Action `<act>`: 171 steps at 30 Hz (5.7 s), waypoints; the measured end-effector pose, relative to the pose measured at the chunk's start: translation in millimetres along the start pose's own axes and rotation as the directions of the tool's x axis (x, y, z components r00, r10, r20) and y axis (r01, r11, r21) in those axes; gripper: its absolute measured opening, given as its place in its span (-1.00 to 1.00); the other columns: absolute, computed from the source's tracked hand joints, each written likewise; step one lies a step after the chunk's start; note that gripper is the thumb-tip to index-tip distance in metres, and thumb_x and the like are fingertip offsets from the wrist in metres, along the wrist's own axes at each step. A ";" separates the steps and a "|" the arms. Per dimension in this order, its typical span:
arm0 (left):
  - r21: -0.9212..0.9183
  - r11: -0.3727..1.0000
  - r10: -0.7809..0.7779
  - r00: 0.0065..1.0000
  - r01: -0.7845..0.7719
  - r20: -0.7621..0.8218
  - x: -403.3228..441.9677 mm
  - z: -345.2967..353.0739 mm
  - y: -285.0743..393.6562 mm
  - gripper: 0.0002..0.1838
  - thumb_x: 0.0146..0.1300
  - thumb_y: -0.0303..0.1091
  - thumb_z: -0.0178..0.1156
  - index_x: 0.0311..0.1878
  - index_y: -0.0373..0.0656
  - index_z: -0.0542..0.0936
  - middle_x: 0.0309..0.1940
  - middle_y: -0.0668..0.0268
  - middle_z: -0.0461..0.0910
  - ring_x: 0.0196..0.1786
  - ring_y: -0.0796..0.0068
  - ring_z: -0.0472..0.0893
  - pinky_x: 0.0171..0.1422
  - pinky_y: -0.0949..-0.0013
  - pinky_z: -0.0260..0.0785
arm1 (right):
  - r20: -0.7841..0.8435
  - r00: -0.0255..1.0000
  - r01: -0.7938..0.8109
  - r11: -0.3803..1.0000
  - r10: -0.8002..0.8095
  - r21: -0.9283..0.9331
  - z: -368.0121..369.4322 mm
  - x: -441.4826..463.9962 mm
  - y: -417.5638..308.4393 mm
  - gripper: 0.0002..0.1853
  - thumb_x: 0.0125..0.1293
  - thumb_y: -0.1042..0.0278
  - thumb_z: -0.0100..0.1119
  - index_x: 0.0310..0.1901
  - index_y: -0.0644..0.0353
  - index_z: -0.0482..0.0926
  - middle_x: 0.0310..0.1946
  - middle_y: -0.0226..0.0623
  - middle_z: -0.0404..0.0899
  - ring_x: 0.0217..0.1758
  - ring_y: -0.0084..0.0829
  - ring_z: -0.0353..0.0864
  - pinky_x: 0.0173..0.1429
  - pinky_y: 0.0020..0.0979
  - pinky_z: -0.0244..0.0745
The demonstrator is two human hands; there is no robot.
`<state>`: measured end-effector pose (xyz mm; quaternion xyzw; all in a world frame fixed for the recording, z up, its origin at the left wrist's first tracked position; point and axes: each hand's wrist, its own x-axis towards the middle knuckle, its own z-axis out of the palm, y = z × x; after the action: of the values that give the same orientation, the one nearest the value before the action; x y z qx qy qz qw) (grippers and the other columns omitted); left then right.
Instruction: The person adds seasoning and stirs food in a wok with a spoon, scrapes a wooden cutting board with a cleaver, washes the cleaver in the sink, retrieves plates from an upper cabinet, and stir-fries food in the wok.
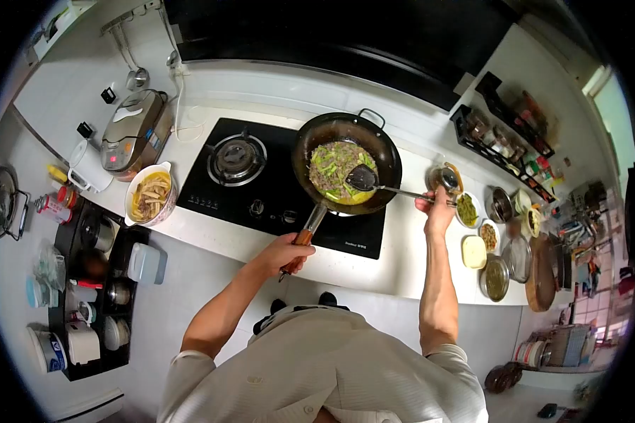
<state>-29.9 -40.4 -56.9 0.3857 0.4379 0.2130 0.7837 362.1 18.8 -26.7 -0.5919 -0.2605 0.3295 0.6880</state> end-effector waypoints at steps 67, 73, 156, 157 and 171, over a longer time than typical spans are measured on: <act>0.097 0.994 -0.032 0.970 0.057 -0.242 -4.0 13.1 0.4 -0.67 0.22 -0.23 0.43 -0.11 -0.15 0.53 -0.52 0.39 0.51 -0.56 0.58 0.53 -0.55 0.45 0.36 | 0.788 0.278 0.922 0.382 -0.549 -0.059 82.7 -23.0 -2.5 -0.89 0.19 0.54 0.38 -0.24 0.29 0.68 -0.10 -0.14 0.64 -0.14 -0.10 0.69 -0.07 -0.25 0.62; 0.096 0.995 -0.007 0.973 0.030 -0.230 -6.4 13.5 3.1 -0.70 0.24 -0.24 0.39 -0.13 -0.16 0.51 -0.50 0.39 0.47 -0.57 0.59 0.49 -0.59 0.47 0.29 | 0.779 0.310 0.909 0.410 -0.545 -0.075 85.3 -35.3 12.7 -0.90 0.24 0.51 0.35 -0.21 0.29 0.70 -0.09 -0.12 0.65 -0.08 -0.10 0.70 -0.03 -0.27 0.61; 0.017 1.000 -0.004 0.985 0.007 -0.173 2.9 5.7 -10.3 -0.73 0.24 -0.21 0.38 -0.22 -0.12 0.50 -0.57 0.40 0.51 -0.60 0.58 0.50 -0.57 0.45 0.32 | 0.732 0.453 0.830 0.541 -0.508 -0.138 89.2 -92.4 -8.0 -0.92 0.26 0.54 0.31 -0.22 0.31 0.70 -0.13 -0.06 0.68 -0.21 -0.19 0.70 -0.13 -0.34 0.59; 0.020 1.000 -0.003 0.985 0.007 -0.174 2.6 6.2 -11.1 -0.73 0.24 -0.21 0.38 -0.22 -0.12 0.50 -0.57 0.40 0.51 -0.60 0.58 0.50 -0.57 0.45 0.32 | 0.747 0.462 0.812 0.566 -0.477 -0.140 90.5 -89.9 -5.2 -0.92 0.25 0.55 0.31 -0.22 0.31 0.70 -0.14 -0.06 0.68 -0.21 -0.18 0.70 -0.13 -0.33 0.59; -0.281 0.959 0.019 0.998 -0.035 -0.058 -4.8 4.8 -16.7 -0.64 0.36 -0.09 0.30 -0.04 -0.18 0.53 -0.44 0.33 0.58 -0.50 0.50 0.56 -0.48 0.39 0.38 | 0.775 0.442 0.801 0.588 -0.452 -0.114 97.8 -68.7 14.4 -0.90 0.26 0.54 0.31 -0.19 0.30 0.68 -0.03 -0.12 0.63 -0.08 -0.12 0.67 -0.02 -0.27 0.58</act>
<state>-28.4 -55.8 -66.1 0.2701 0.4192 0.2945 0.8153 242.3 30.5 -22.7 -0.4281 -0.7683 0.1552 0.4497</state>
